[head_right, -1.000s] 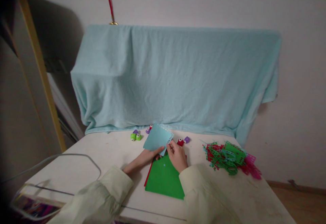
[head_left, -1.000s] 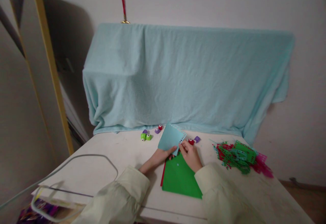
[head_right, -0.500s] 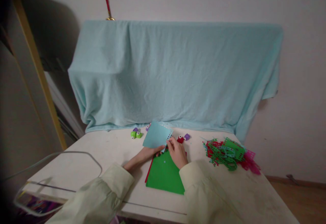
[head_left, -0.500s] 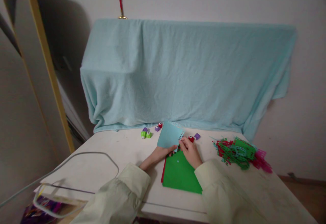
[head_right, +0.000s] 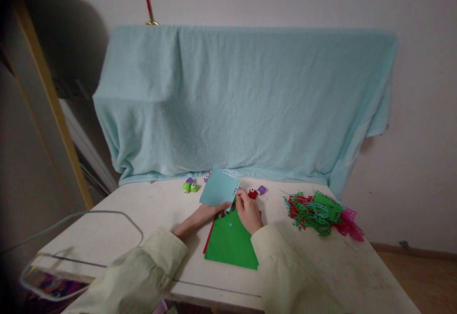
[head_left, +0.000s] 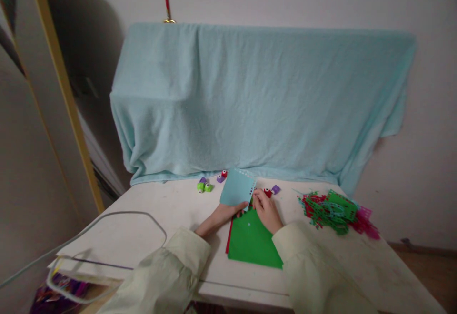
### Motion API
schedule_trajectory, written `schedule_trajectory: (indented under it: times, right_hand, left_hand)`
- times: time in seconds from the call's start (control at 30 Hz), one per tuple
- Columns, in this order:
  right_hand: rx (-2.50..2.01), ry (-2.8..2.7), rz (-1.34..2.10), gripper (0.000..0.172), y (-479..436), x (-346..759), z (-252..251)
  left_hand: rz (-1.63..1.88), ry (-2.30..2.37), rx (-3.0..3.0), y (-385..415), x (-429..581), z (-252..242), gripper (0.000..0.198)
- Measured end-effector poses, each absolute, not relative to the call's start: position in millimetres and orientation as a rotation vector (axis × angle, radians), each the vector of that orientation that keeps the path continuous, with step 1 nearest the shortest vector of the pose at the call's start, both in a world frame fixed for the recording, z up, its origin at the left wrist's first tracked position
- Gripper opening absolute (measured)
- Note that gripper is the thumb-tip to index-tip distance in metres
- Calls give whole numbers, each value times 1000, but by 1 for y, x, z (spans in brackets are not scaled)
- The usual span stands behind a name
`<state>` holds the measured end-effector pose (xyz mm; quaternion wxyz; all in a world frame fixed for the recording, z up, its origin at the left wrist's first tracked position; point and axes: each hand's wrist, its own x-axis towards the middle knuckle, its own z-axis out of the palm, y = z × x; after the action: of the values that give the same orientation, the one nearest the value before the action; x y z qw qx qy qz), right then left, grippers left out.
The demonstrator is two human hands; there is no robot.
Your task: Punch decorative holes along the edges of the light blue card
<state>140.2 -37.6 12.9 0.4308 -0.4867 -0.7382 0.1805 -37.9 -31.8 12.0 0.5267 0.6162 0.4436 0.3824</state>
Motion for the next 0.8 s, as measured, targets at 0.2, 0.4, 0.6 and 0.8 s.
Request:
schedule_trajectory:
  times: [0.2,0.4,0.6,0.8]
  right_hand:
    - [-1215,-1834,480,19,-38,140,13]
    - [-1207,-1855,507,20,-40,140,16]
    - [-1199,-1865,506,20,-39,140,14]
    - [-1190,-1853,528,22,-38,139,13]
  left_hand:
    - [910,1036,1502,-30,-39,10,40]
    - [905,1048,1477,-34,-38,15,43]
    - [944,1017,1439,-35,-39,15,42]
    - [950,1011,1421,-32,-37,12,46]
